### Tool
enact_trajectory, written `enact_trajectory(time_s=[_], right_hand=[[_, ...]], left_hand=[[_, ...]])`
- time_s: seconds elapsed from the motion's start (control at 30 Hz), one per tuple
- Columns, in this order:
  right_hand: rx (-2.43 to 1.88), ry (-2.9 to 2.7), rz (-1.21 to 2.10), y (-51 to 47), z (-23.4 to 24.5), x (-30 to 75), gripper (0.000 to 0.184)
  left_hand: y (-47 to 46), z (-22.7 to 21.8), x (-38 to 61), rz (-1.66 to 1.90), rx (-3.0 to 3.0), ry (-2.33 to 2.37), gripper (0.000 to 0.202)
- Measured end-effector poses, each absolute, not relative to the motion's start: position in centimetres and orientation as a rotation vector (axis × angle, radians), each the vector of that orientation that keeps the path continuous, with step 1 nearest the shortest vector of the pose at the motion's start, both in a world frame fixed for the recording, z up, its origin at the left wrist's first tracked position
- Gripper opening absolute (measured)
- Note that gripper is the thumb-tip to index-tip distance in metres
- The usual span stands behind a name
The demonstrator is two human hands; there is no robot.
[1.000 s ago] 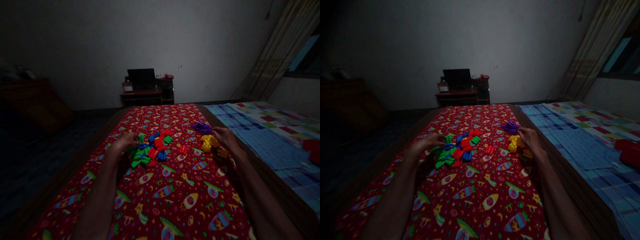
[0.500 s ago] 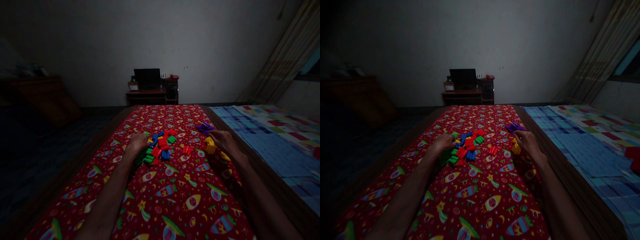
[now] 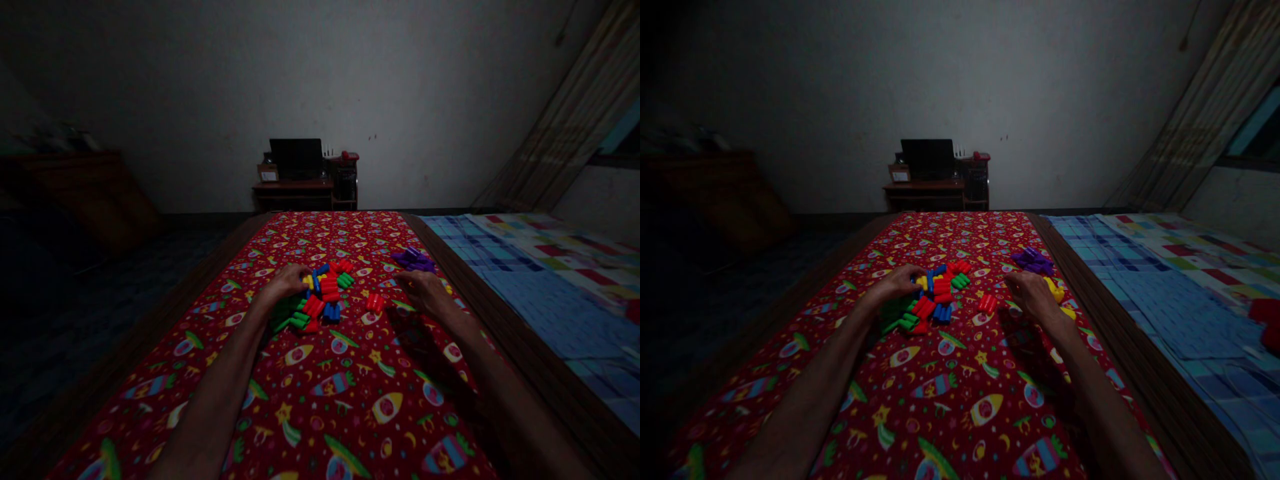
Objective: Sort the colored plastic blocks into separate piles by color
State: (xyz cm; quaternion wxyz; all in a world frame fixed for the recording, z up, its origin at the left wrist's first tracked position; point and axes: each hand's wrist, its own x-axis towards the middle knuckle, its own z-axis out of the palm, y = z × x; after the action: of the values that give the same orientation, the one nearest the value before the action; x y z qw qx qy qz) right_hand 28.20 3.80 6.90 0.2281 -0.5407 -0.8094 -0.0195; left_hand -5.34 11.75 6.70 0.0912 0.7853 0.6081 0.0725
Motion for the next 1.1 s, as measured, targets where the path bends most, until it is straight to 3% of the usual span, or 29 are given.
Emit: enact_trajectory(time_s=[0.23,0.4,0.63,0.73,0.93,1.1], right_hand=[[-1.317,-2.268,0.043,3.4,6.0,25.3,0.028],[-1.183,-2.365,0.095,2.8,4.0,23.3,0.025],[-1.220,-2.483,0.215,1.5,3.8,21.4,0.021],[-1.220,-2.480,0.238,1.1,3.9,21.0,0.020],[-1.128,-2.220,0.361,0.5,3.7,20.1,0.029],[-1.102,-1.846,0.718,1.3,3.6,19.0,0.034]], left_hand=[[11.5,7.1,-3.4,0.880,2.110,1.440,0.033],[11.6,7.4,-3.9,0.784,2.209,1.418,0.038],[11.2,6.7,-6.8,0.212,2.249,1.541,0.052],[11.2,6.3,-6.1,0.338,2.279,1.509,0.053],[10.9,7.4,-3.8,0.854,1.943,1.323,0.035],[8.9,8.7,-0.8,0.935,1.748,0.973,0.035]])
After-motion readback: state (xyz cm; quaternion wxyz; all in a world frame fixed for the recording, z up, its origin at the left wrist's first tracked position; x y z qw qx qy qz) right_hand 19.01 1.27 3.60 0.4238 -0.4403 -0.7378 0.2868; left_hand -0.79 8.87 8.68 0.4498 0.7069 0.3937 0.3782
